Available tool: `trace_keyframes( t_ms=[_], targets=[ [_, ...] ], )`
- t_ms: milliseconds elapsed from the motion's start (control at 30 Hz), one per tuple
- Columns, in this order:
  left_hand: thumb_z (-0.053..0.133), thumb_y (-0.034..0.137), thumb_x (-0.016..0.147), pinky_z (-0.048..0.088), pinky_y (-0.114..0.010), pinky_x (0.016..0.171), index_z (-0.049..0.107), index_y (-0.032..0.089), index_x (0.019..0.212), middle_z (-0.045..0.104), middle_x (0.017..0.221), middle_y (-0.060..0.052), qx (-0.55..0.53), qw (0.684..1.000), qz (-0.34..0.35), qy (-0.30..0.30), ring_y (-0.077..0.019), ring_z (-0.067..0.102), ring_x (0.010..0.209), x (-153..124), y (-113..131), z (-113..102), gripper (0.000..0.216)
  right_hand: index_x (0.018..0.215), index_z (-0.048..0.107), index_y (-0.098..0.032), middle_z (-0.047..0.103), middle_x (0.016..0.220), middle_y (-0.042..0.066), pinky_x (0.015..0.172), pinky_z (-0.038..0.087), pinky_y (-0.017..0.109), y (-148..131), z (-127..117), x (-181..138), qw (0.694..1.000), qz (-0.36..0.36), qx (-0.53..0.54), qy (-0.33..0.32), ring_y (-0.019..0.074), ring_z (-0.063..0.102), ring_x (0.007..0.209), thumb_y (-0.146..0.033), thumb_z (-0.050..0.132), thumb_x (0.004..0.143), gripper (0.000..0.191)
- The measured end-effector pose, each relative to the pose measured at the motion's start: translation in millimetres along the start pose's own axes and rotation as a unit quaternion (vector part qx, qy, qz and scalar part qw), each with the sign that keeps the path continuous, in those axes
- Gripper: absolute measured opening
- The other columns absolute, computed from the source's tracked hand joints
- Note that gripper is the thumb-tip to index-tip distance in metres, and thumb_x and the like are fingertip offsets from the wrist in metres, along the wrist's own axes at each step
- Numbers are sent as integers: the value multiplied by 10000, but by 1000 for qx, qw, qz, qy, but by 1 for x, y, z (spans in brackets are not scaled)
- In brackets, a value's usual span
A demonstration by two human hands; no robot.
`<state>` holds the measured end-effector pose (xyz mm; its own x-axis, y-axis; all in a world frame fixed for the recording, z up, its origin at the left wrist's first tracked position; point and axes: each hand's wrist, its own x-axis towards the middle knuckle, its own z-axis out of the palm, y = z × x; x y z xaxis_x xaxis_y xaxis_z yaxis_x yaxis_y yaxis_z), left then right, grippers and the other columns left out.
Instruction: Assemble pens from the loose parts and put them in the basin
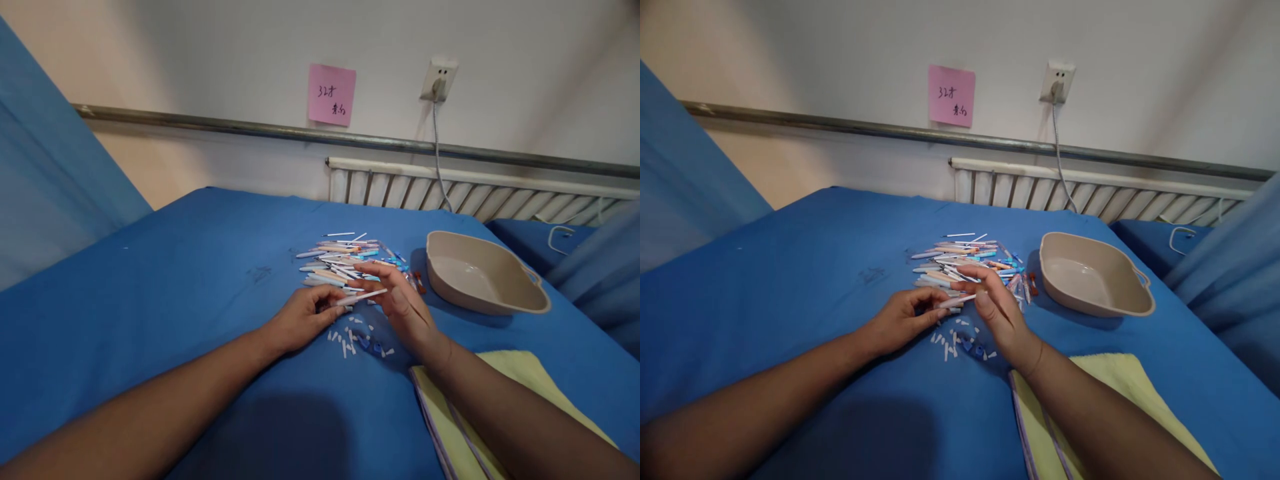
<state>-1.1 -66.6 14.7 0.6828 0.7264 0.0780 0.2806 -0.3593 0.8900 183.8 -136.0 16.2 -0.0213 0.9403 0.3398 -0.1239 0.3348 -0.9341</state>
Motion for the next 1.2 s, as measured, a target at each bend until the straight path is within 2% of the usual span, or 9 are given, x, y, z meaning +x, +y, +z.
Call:
trace_keyframes(
  t_ms=[200, 367, 500, 633, 767, 1000, 1200],
  targets=[
    [600, 335, 802, 397, -215, 605, 658, 170, 917, 656, 801, -19, -94, 995, -38, -9, -124, 545, 680, 2, -4, 0, 210, 1165, 517, -239, 477, 1307, 92, 887, 453, 400, 3, -7, 6, 996, 21, 77, 47, 249, 545, 1084, -559, 395, 875, 448],
    [565, 367, 848, 430, -213, 617, 654, 147, 903, 675, 822, -51, -190, 979, -69, -25, -110, 574, 668, 5, -7, -3, 244, 1035, 582, -203, 594, 1097, 85, 754, 473, 310, 16, -17, 13, 991, 38, 13, 128, 189, 587, 912, -496, 452, 881, 357],
    [562, 362, 857, 461, -231, 612, 645, 136, 972, 696, 850, -83, -321, 941, -101, -36, -115, 605, 640, 5, -6, -6, 267, 984, 609, -184, 619, 915, 45, 632, 438, 248, 21, -20, 18, 985, 50, -25, 164, 131, 561, 721, -448, 549, 834, 309],
    [555, 283, 866, 483, -244, 611, 641, 105, 997, 707, 862, -119, -406, 902, -139, -49, -140, 639, 653, 3, -4, -11, 237, 951, 633, -174, 604, 794, 12, 584, 418, 238, 20, -20, 20, 985, 69, -42, 153, 108, 526, 623, -441, 592, 790, 315],
    [520, 226, 881, 497, -251, 622, 638, 80, 1000, 705, 884, -139, -447, 876, -163, -81, -163, 658, 684, 2, -2, -12, 222, 940, 640, -180, 601, 745, 3, 559, 421, 240, 21, -19, 20, 990, 72, -47, 112, 110, 526, 592, -445, 607, 769, 317],
    [527, 237, 878, 506, -264, 622, 645, 75, 974, 709, 868, -150, -459, 861, -176, -131, -177, 663, 686, 1, -1, -9, 222, 986, 637, -179, 607, 724, 5, 548, 430, 240, 20, -17, 18, 994, 65, -62, 69, 108, 539, 575, -421, 605, 778, 321],
    [553, 286, 865, 496, -256, 613, 644, 83, 956, 710, 873, -157, -454, 854, -183, -178, -183, 670, 697, 0, -3, -7, 240, 1009, 624, -180, 597, 709, -3, 515, 408, 222, 21, -17, 16, 995, 82, 9, 51, 93, 524, 544, -420, 611, 781, 332]
  ],
)
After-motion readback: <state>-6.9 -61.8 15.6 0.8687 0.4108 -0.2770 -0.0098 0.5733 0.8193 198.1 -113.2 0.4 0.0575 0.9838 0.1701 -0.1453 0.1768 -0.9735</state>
